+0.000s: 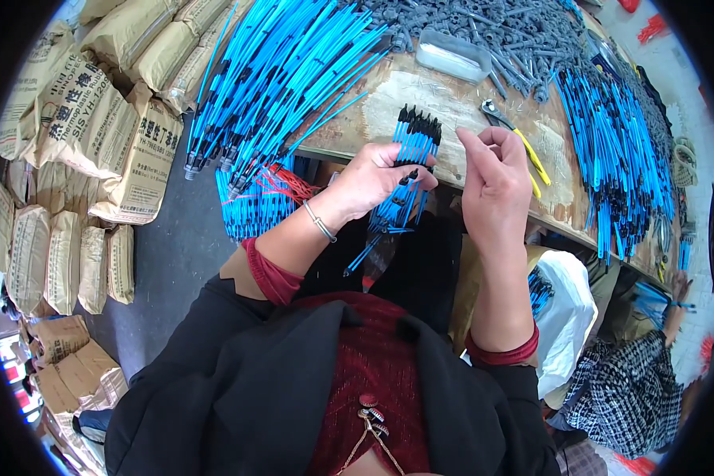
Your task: The person inserts blue wires into connector bases and secures them using pliers.
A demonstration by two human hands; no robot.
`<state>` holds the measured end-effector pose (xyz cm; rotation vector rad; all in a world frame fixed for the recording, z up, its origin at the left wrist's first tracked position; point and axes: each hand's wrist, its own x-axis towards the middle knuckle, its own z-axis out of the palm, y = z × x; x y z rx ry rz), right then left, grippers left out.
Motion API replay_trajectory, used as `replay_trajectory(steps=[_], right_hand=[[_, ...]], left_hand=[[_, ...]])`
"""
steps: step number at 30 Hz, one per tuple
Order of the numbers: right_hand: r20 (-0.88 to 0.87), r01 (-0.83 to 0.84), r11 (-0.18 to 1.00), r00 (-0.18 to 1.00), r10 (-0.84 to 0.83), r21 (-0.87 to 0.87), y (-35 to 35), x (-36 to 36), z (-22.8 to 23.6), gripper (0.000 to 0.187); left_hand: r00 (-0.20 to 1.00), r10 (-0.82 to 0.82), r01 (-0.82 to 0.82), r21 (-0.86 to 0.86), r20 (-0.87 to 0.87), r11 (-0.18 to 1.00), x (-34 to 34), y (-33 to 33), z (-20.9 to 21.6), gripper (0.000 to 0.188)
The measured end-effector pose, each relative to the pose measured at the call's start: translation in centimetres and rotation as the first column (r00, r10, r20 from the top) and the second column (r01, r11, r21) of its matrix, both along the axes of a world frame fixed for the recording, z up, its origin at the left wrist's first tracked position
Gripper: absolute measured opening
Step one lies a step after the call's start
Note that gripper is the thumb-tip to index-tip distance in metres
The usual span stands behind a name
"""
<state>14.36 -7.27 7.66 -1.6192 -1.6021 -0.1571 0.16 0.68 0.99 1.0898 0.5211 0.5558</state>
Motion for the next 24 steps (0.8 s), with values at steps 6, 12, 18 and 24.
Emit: replay_trajectory(steps=[6,12,18,24], right_hand=[[0.077,0.022,1.0,0.997,-0.022,-0.003,0.1,0.1,-0.2,0.025],[0.175,0.073,0.997,0.982,-0.072,-0.003,0.5,-0.4,-0.4,0.026],[-0.132,0.011,1.0,0.991,-0.01,0.013,1.2,0.2,-2.1,0.024],[-0.375,-0.16,0.987,0.916,0.145,-0.009,1.2,1.6,-1.9,0.02]], left_hand=[[1.0,0.0,0.0,-0.005,-0.012,1.0,0.0,-0.1,0.2,0.018],[0.999,-0.02,0.022,0.03,-0.039,0.999,0.1,0.1,0.0,0.019],[0.997,-0.056,0.056,-0.013,0.044,0.998,-0.2,0.6,-0.2,0.021],[0.992,-0.074,0.087,-0.125,0.105,0.988,-0.3,0.8,-0.4,0.021]])
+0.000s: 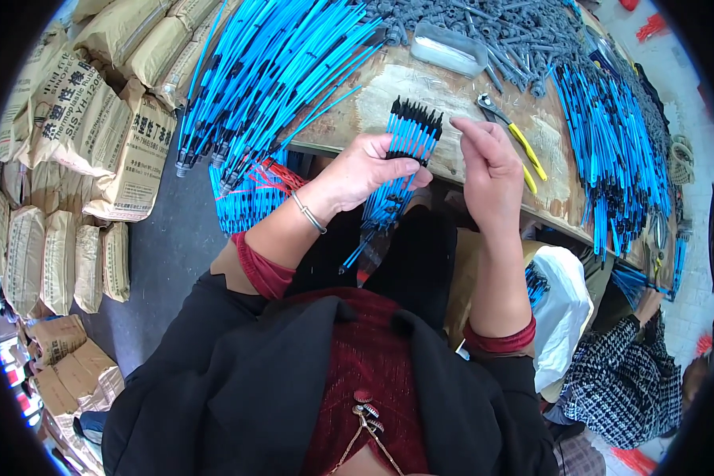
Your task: The person inserts blue wires into connector bases and secures them using pliers.
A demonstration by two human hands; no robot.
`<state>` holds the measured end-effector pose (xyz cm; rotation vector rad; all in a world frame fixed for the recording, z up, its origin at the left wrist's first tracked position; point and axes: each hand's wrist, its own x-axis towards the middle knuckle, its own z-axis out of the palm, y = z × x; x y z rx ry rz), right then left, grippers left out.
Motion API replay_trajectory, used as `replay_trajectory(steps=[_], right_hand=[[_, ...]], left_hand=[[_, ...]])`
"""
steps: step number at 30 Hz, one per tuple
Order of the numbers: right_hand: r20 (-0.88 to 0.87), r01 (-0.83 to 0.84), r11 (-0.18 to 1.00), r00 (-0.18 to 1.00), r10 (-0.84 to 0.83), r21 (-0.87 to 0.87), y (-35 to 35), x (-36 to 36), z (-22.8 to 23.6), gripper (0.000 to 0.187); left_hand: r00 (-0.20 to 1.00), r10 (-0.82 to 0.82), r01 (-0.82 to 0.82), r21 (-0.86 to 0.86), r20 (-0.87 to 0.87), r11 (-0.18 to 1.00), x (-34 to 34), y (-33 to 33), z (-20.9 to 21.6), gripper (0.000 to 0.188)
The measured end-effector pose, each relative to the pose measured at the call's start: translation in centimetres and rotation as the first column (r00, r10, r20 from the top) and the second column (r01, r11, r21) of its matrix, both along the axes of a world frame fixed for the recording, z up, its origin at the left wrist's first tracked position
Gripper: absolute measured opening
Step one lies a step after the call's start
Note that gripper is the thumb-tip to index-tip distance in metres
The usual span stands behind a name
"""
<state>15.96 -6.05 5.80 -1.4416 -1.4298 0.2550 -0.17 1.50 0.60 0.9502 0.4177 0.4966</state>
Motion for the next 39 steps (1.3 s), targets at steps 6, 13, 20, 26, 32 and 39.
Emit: replay_trajectory(steps=[6,13,20,26,32,39], right_hand=[[0.33,0.014,1.0,0.944,-0.019,0.016,0.0,1.1,1.8,0.023],[0.563,0.091,0.994,0.82,-0.105,0.054,-0.2,0.2,2.9,0.03],[0.554,0.143,0.985,0.814,-0.172,0.095,-0.7,0.0,2.3,0.03],[0.491,0.135,0.988,0.858,-0.155,0.075,-0.3,0.0,2.1,0.025],[0.136,0.051,0.998,0.99,-0.047,-0.027,0.1,0.3,1.1,0.021],[0.262,0.036,0.999,0.964,-0.041,0.022,0.8,0.4,1.5,0.02]], left_hand=[[1.0,0.008,-0.008,0.014,-0.025,1.0,0.1,0.0,0.3,0.02],[0.999,0.02,-0.018,0.034,-0.051,0.999,0.1,-0.3,0.5,0.02],[0.994,0.028,-0.028,0.006,-0.103,1.0,0.2,-0.5,1.1,0.022],[0.994,0.026,-0.023,0.03,-0.107,0.999,0.4,-0.3,1.1,0.02],[0.999,-0.005,0.003,-0.056,-0.051,0.998,0.2,-0.1,1.1,0.02],[0.999,-0.036,0.032,-0.093,-0.04,0.995,0.0,0.1,1.4,0.021]])
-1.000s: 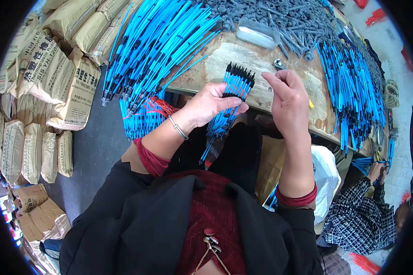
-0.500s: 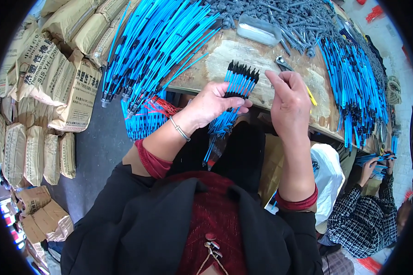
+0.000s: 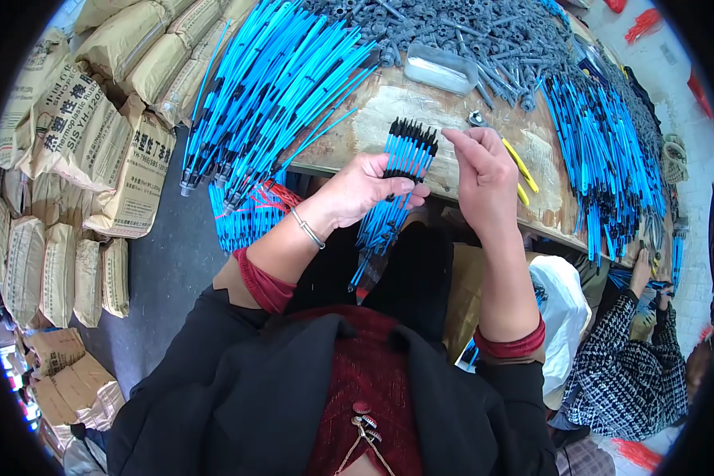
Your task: The person inserts blue wires into connector bases and secures them using pliers.
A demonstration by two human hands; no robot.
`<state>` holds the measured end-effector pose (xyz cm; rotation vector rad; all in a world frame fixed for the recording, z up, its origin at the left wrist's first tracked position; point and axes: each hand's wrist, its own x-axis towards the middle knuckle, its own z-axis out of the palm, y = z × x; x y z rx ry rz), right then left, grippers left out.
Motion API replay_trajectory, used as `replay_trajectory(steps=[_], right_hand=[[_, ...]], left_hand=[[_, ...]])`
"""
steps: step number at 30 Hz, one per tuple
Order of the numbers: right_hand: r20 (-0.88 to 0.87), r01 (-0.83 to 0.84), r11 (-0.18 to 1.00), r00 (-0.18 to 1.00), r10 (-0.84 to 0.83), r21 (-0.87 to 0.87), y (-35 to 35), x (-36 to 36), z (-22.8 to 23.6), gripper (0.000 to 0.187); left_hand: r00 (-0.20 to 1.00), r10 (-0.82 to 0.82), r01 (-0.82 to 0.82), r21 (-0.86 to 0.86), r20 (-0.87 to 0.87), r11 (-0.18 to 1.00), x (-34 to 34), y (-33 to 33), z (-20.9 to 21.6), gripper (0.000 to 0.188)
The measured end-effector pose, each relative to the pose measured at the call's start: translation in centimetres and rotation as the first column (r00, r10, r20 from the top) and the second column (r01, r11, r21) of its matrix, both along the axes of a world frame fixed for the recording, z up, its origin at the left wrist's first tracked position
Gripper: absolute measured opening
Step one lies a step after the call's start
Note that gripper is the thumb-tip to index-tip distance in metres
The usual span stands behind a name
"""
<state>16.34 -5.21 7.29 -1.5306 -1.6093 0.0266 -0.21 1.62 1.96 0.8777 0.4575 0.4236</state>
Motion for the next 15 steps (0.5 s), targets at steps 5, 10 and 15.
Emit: replay_trajectory(steps=[5,10,15], right_hand=[[0.186,-0.036,0.997,0.982,0.022,0.072,0.24,0.34,-0.19,0.019],[-0.099,-0.084,0.996,0.991,0.085,0.005,0.42,-0.06,-0.18,0.018],[0.064,-0.064,0.997,0.996,0.061,0.04,0.6,0.02,0.02,0.017]], left_hand=[[1.0,-0.021,0.021,0.01,0.01,1.0,-0.11,-0.02,-0.06,0.023],[0.999,-0.034,0.034,0.009,0.024,0.999,-0.13,0.24,-0.15,0.024],[0.999,-0.042,0.042,0.014,0.034,0.999,-0.26,0.26,-0.15,0.024]])
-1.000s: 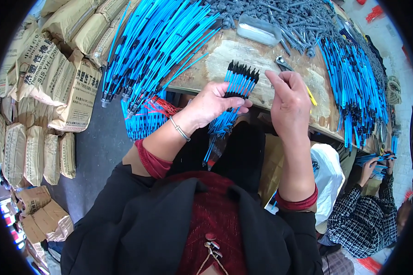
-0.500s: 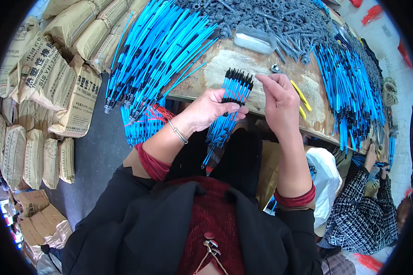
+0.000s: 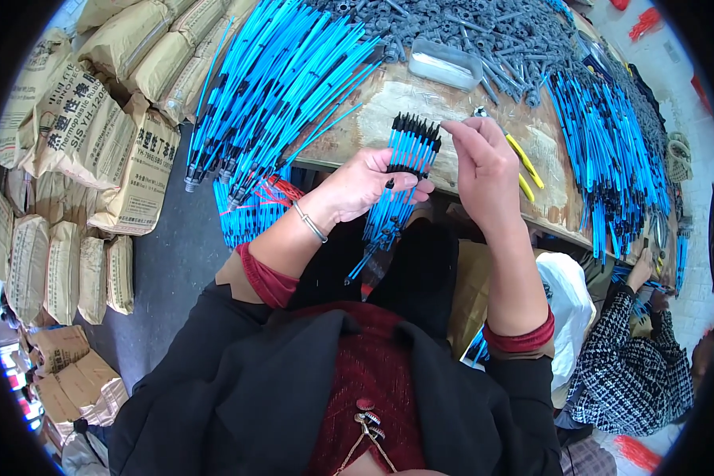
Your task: The person inserts blue wires into connector bases and secures them using pliers.
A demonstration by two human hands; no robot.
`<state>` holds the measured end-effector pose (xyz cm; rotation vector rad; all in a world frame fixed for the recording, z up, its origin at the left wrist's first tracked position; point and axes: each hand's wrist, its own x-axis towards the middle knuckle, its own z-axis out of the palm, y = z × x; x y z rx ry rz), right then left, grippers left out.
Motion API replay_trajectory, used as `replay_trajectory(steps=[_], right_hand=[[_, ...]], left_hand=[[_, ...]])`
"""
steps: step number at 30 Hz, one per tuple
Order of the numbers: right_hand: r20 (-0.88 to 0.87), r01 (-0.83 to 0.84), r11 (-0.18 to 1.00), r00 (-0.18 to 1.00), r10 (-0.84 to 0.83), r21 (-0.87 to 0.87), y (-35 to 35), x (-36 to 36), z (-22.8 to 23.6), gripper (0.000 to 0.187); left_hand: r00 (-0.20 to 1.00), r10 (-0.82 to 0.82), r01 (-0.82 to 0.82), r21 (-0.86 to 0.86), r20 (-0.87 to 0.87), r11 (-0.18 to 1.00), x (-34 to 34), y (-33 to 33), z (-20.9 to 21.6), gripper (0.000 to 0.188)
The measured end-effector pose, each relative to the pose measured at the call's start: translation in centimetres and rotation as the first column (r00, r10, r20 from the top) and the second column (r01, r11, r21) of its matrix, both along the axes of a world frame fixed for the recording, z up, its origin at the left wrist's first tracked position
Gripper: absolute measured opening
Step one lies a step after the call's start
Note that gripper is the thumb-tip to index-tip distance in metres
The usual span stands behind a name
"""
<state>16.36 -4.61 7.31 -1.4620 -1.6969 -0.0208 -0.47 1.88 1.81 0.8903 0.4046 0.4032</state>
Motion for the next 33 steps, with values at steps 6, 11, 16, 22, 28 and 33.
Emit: replay_trajectory(steps=[6,11,16,22,28,33], right_hand=[[-0.2,-0.046,0.994,0.979,0.026,-0.096,-0.2,-0.1,-0.1,0.017],[-0.385,-0.108,0.983,0.922,0.043,-0.148,0.1,-0.1,-0.8,0.018],[-0.046,-0.055,0.998,0.997,0.055,-0.005,0.4,-0.3,0.0,0.022],[0.112,-0.001,1.0,0.994,0.0,0.006,-0.2,-0.7,0.3,0.026],[0.141,-0.004,0.998,0.99,-0.005,0.058,-0.2,-0.7,0.2,0.025],[-0.107,-0.006,0.997,0.994,-0.002,-0.079,-0.1,-1.1,-0.4,0.025]], left_hand=[[1.0,-0.003,0.003,-0.006,0.0,1.0,0.0,-0.1,-0.3,0.024],[1.0,-0.012,0.012,-0.007,0.028,1.0,-0.2,-0.1,-0.3,0.024],[0.999,-0.032,0.032,-0.018,-0.01,0.999,-0.3,0.2,-0.1,0.024],[0.999,-0.027,0.027,0.017,-0.019,0.999,-0.2,0.1,-0.1,0.024],[0.998,-0.019,0.02,0.024,-0.058,1.0,0.0,-0.2,0.0,0.025],[0.999,-0.018,0.02,0.071,-0.028,0.997,0.1,-0.3,-0.1,0.025]])
